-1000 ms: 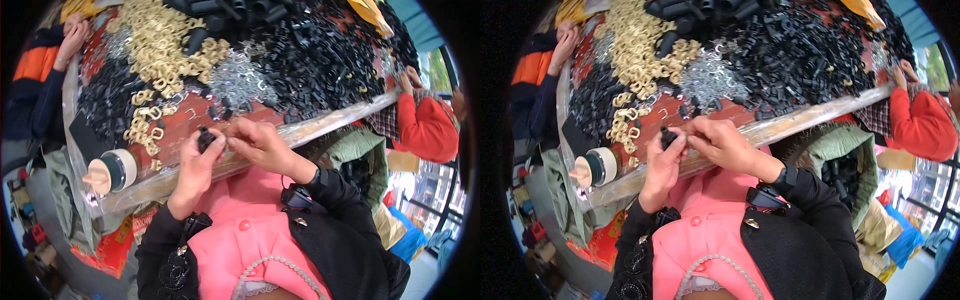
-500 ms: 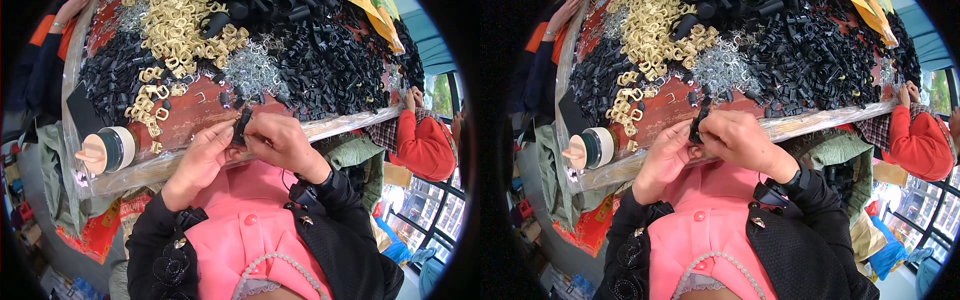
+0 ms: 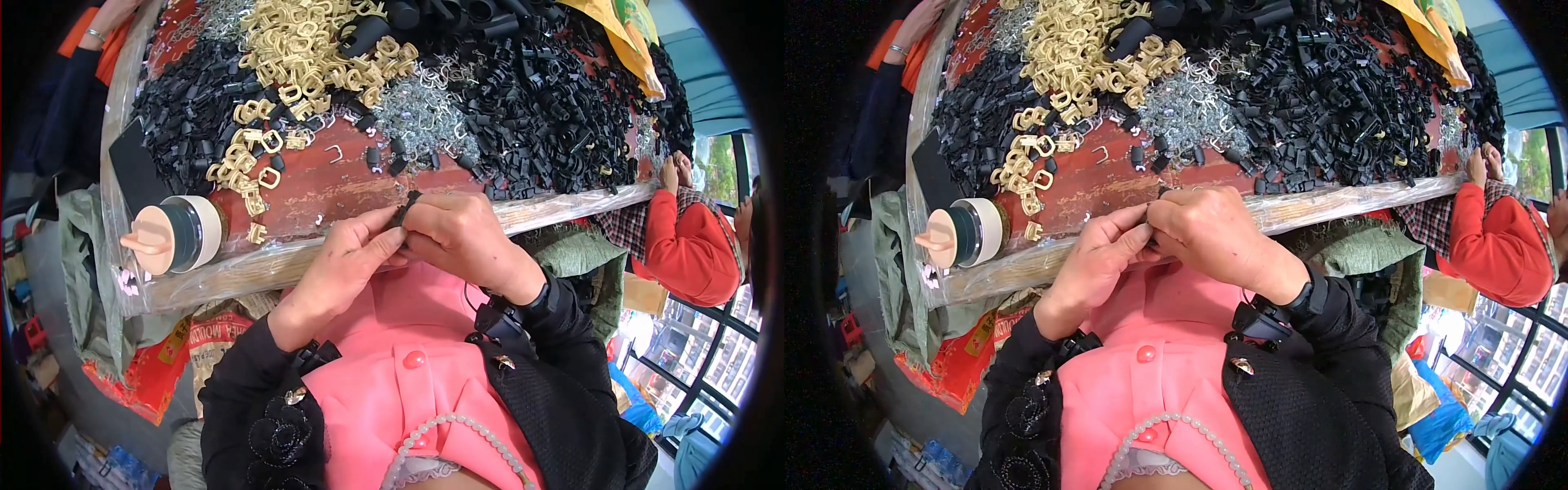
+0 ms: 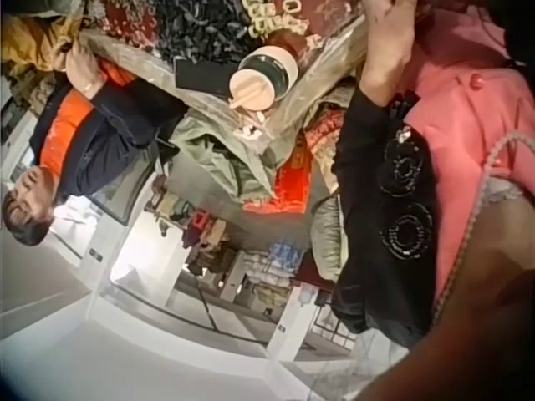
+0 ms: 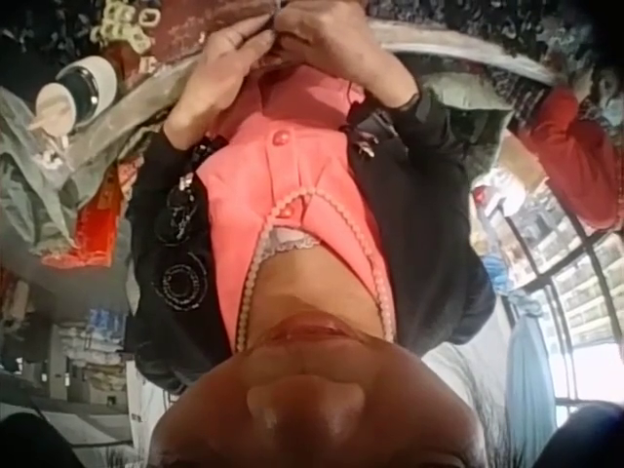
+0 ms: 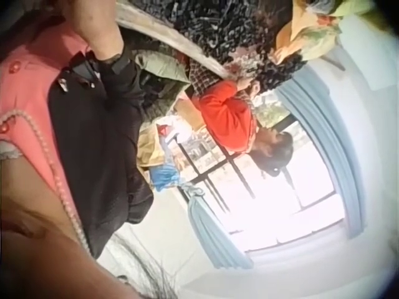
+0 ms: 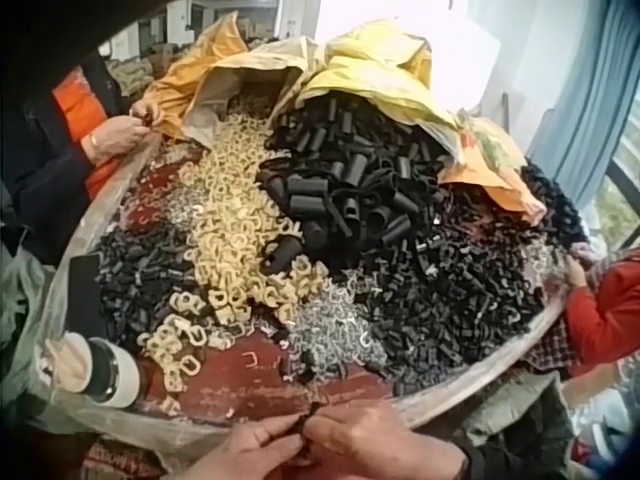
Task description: The person assembles components by hand by inserting a small beige clip into a black plastic part and then sliding that assembly into a larger black cylindrical sleeve. This process is repeated multiple times with parts taken from the table.
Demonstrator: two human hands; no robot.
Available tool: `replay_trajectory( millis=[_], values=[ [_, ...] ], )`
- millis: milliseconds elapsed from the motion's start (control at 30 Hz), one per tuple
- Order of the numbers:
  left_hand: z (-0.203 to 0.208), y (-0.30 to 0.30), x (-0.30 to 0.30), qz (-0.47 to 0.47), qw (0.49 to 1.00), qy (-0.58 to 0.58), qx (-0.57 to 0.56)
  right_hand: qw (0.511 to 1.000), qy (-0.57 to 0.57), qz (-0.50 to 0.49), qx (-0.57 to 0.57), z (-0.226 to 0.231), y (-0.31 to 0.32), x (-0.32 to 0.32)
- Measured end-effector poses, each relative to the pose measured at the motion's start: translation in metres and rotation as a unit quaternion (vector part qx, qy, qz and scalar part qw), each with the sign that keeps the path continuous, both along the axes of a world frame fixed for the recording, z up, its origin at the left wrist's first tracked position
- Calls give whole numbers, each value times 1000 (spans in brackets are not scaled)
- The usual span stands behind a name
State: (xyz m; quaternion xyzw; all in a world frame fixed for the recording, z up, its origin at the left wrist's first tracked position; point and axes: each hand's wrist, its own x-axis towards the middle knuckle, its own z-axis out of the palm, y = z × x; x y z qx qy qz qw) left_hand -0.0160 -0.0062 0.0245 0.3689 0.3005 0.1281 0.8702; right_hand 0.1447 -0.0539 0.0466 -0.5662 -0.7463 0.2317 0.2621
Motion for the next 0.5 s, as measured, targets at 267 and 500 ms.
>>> replay_trajectory(
  millis=[267, 500],
  values=[
    [-15, 25, -19, 116, 989, -62, -62, 980, 198, -22, -17, -9, 36, 11],
    [-14, 31, -36, 237, 966, -73, -74, 970, -217, -16, 109, -43, 65, 11]
  ],
)
